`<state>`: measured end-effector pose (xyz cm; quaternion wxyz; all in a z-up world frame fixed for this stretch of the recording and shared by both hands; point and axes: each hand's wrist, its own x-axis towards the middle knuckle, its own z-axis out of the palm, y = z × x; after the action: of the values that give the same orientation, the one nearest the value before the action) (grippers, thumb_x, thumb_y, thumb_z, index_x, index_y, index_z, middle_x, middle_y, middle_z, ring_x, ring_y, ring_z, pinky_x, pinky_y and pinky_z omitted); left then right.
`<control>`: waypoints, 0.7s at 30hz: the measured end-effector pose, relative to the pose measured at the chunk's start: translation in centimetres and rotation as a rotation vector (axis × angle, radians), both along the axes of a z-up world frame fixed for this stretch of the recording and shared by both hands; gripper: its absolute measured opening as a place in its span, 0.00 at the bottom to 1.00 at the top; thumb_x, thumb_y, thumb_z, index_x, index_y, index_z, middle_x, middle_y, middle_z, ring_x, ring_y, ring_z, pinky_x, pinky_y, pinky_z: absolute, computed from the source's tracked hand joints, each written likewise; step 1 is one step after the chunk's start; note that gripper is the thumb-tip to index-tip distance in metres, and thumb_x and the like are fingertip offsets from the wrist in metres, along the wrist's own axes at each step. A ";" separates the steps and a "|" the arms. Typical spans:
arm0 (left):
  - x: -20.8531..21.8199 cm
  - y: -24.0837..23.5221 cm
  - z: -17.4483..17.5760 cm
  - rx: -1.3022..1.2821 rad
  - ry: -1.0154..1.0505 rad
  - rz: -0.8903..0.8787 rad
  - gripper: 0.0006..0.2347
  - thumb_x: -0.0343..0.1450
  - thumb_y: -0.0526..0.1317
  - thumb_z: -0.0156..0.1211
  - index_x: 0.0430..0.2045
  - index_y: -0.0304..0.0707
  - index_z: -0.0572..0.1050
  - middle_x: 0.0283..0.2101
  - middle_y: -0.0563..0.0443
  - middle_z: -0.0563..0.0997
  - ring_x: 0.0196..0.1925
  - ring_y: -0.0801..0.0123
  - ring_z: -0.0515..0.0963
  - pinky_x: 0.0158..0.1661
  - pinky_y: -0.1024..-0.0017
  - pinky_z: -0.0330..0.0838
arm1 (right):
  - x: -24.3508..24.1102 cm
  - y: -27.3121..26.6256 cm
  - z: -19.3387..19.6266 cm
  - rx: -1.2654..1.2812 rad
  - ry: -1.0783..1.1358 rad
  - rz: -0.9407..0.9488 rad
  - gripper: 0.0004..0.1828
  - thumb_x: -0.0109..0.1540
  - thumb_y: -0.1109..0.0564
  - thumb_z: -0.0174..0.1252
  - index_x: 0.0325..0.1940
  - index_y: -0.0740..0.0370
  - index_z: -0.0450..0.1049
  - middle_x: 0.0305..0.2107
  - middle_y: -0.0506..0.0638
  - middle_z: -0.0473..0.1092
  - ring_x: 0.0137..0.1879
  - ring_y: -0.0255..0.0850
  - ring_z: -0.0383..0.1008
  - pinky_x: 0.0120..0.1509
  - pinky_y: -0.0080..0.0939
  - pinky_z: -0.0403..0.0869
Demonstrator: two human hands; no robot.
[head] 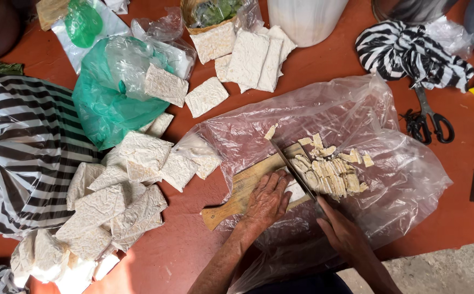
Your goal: The person places a plastic sheet on a table, then uses a knife to cut rectangular white food blocks into smaller pieces on a wooden cutting board. The cut pieces accumulate on the plastic sheet.
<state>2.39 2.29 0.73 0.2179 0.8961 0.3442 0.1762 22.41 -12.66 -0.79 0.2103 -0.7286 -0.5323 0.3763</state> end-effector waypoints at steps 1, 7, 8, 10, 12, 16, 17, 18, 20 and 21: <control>0.0 0.1 0.0 0.004 0.004 0.009 0.20 0.70 0.37 0.62 0.58 0.37 0.72 0.59 0.43 0.71 0.61 0.51 0.71 0.57 0.55 0.71 | 0.1 -0.6 0.4 0.091 0.042 0.016 0.32 0.66 0.51 0.54 0.75 0.53 0.57 0.59 0.63 0.70 0.60 0.59 0.74 0.59 0.55 0.73; -0.2 0.1 0.0 -0.014 0.026 0.002 0.18 0.72 0.37 0.61 0.57 0.34 0.71 0.61 0.42 0.70 0.60 0.52 0.72 0.57 0.54 0.71 | 0.4 -7.3 3.0 -0.029 -0.144 -0.082 0.35 0.62 0.45 0.56 0.75 0.40 0.61 0.55 0.52 0.75 0.59 0.49 0.79 0.57 0.48 0.79; -0.1 0.1 0.1 0.005 0.016 0.000 0.18 0.72 0.37 0.61 0.57 0.34 0.72 0.60 0.43 0.71 0.60 0.51 0.72 0.57 0.54 0.71 | 0.3 -6.9 2.8 -0.014 -0.160 -0.048 0.36 0.62 0.46 0.56 0.75 0.42 0.60 0.55 0.55 0.74 0.58 0.52 0.79 0.56 0.50 0.79; -0.1 0.2 0.2 0.051 -0.002 0.004 0.18 0.71 0.37 0.61 0.56 0.35 0.72 0.59 0.43 0.71 0.61 0.50 0.72 0.57 0.54 0.70 | -0.1 -4.7 1.9 0.023 -0.189 0.027 0.37 0.62 0.49 0.54 0.76 0.46 0.58 0.55 0.61 0.72 0.57 0.56 0.77 0.55 0.53 0.77; -0.3 0.0 0.3 0.016 -0.001 0.002 0.18 0.71 0.36 0.61 0.57 0.35 0.72 0.60 0.43 0.71 0.61 0.51 0.72 0.57 0.55 0.71 | -0.8 -0.9 0.3 -0.194 -0.210 0.051 0.34 0.68 0.47 0.51 0.79 0.43 0.54 0.51 0.58 0.74 0.52 0.53 0.79 0.56 0.49 0.79; -0.1 0.3 0.6 0.013 -0.031 0.007 0.19 0.71 0.36 0.61 0.58 0.35 0.72 0.59 0.44 0.72 0.61 0.52 0.72 0.59 0.55 0.71 | -0.6 1.7 -0.2 -0.040 -0.024 0.009 0.35 0.66 0.46 0.50 0.79 0.43 0.55 0.57 0.56 0.73 0.52 0.50 0.81 0.53 0.47 0.80; -0.2 0.3 0.6 0.012 -0.028 0.011 0.19 0.71 0.37 0.61 0.58 0.34 0.72 0.60 0.44 0.71 0.61 0.52 0.73 0.58 0.55 0.71 | -0.3 0.8 0.2 0.090 -0.050 0.016 0.34 0.66 0.46 0.50 0.77 0.44 0.56 0.55 0.57 0.74 0.53 0.52 0.81 0.54 0.47 0.79; -0.2 0.5 0.6 0.011 -0.026 0.016 0.19 0.71 0.37 0.61 0.57 0.33 0.72 0.60 0.43 0.71 0.60 0.52 0.73 0.58 0.55 0.71 | 0.0 -1.1 0.8 0.220 -0.077 0.024 0.32 0.65 0.45 0.51 0.75 0.46 0.57 0.54 0.58 0.74 0.55 0.53 0.80 0.55 0.48 0.78; -0.3 0.1 0.5 -0.003 -0.016 0.019 0.18 0.71 0.37 0.62 0.56 0.33 0.72 0.59 0.43 0.71 0.60 0.52 0.73 0.57 0.55 0.71 | 0.2 -5.0 1.6 0.244 -0.121 0.017 0.32 0.63 0.44 0.51 0.72 0.46 0.59 0.53 0.59 0.75 0.56 0.55 0.80 0.55 0.48 0.78; -0.2 0.2 0.4 0.000 -0.013 0.018 0.18 0.71 0.37 0.62 0.55 0.33 0.72 0.59 0.43 0.71 0.60 0.52 0.73 0.57 0.55 0.71 | 0.6 -6.3 1.9 0.152 -0.143 0.005 0.33 0.62 0.43 0.51 0.72 0.44 0.58 0.53 0.58 0.75 0.56 0.54 0.80 0.56 0.49 0.78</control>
<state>2.22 2.50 1.15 0.2188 0.8917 0.3510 0.1840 22.98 -18.92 1.08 0.2255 -0.7342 -0.5749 0.2821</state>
